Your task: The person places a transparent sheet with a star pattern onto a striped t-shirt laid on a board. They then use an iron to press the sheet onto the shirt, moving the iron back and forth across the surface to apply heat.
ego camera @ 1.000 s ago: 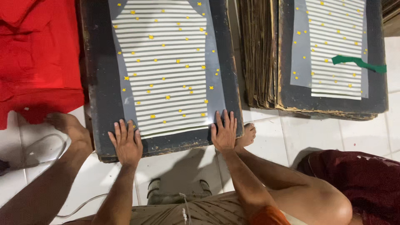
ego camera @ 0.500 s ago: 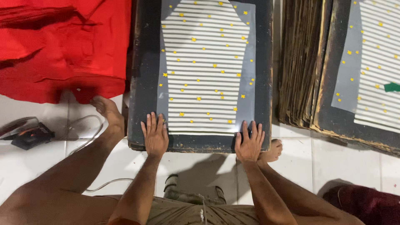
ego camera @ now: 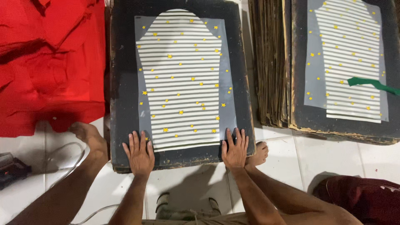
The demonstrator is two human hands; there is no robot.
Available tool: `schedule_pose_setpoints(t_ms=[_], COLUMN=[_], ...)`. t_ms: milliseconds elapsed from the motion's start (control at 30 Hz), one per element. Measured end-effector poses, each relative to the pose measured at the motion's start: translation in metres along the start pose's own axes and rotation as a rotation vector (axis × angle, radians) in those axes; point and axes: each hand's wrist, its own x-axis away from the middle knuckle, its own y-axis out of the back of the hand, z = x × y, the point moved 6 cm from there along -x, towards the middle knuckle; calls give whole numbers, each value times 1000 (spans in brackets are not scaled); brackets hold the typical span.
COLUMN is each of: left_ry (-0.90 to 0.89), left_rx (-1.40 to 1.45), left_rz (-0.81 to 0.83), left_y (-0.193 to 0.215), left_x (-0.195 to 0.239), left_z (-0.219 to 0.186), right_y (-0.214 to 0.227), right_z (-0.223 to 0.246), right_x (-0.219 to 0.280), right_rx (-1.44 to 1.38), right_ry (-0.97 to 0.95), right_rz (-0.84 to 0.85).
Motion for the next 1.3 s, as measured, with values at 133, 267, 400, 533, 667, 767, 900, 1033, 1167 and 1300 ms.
schedule_pose_setpoints(t_ms=[133, 267, 400, 533, 667, 767, 900, 1033, 1167, 1300], left_ry=[-2, 8, 7, 16, 35, 35, 29, 20, 24, 7], left_rx=[6, 30, -17, -24, -28, -33, 38, 38, 37, -85], left_rz=[-9, -24, -34, -35, -19, -26, 61, 44, 42, -2], left_y=[-3, -3, -3, -1, -3, -3, 0, 4, 0, -2], left_x=[-1, -1, -1, -3, -2, -3, -4, -4, -5, -4], left_z=[-1, 1, 0, -2, -1, -2, -3, -4, 0, -1], right_y=[-2, -4, -7, -5, -7, -8, -1, 3, -5, 0], right_z=[-3, -4, -5, -3, -4, -5, -1, 4, -1, 1], right_x=[1, 2, 4, 3, 5, 6, 2, 1, 2, 0], right_rx=[11, 18, 50, 47, 45, 55, -43, -58, -38, -54], right_ry=[-15, -26, -29, -11, -10, -7, -50, -29, -35, -15], right_rz=[33, 55, 69, 65, 65, 54, 134, 93, 81, 61])
